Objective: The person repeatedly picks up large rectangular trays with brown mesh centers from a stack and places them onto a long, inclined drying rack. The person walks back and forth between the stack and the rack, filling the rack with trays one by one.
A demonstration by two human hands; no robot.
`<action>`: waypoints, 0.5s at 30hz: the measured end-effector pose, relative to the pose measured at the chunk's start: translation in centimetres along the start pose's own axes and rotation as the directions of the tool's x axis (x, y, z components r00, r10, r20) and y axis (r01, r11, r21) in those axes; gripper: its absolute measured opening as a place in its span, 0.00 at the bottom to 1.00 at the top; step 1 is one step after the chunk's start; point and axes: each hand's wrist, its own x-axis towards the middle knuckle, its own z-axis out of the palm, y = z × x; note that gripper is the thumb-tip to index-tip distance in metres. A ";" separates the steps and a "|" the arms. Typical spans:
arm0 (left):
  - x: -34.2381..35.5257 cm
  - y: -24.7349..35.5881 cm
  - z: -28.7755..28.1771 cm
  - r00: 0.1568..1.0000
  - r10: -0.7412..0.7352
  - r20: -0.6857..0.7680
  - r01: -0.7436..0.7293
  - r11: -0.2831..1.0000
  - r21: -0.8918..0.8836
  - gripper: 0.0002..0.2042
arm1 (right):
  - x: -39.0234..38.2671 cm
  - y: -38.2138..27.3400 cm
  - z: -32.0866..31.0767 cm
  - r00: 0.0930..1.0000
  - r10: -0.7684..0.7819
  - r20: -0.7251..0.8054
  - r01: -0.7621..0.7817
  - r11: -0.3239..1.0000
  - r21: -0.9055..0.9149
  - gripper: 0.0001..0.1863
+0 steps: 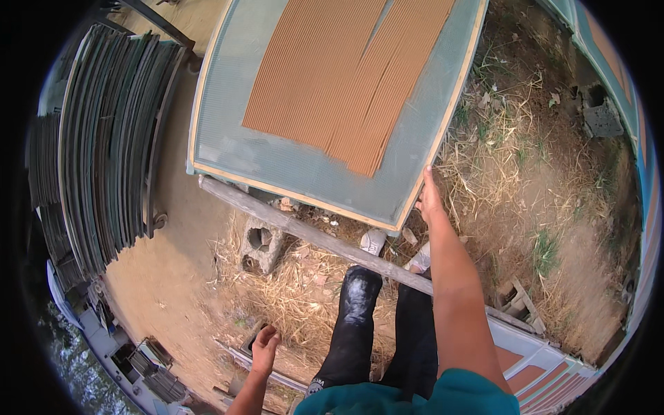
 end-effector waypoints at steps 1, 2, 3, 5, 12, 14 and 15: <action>0.0 -0.1 0.3 1.000 -0.001 0.004 0.001 1.000 0.015 0.22 | 0.2 0.5 0.1 0.999 0.014 -0.045 -0.014 1.000 -0.003 0.49; 0.0 -0.2 0.6 1.000 0.000 0.010 0.000 1.000 0.029 0.22 | 0.4 1.7 -0.1 1.000 -0.009 0.001 0.009 1.000 0.025 0.49; 0.0 -0.5 0.8 1.000 -0.001 0.004 0.001 1.000 0.029 0.22 | 0.2 1.8 -0.2 0.998 -0.004 -0.062 0.002 1.000 -0.020 0.47; 0.2 -0.6 1.5 1.000 0.000 0.009 -0.001 0.999 0.050 0.21 | -1.3 1.0 0.9 0.993 -0.043 -0.111 0.037 0.998 -0.057 0.44; -0.5 1.4 4.9 0.994 -0.062 0.086 0.059 0.998 0.028 0.18 | -6.4 0.9 6.2 0.983 -0.182 -0.021 0.180 0.982 -0.050 0.28; -1.2 2.9 5.3 0.993 -0.037 0.110 0.033 0.999 0.034 0.18 | -6.3 0.3 8.5 0.988 -0.148 -0.053 0.144 0.987 -0.074 0.29; -1.3 2.9 5.3 0.994 -0.030 0.108 0.028 0.999 0.016 0.18 | -4.9 1.0 8.7 0.985 -0.158 -0.077 0.149 0.983 -0.107 0.30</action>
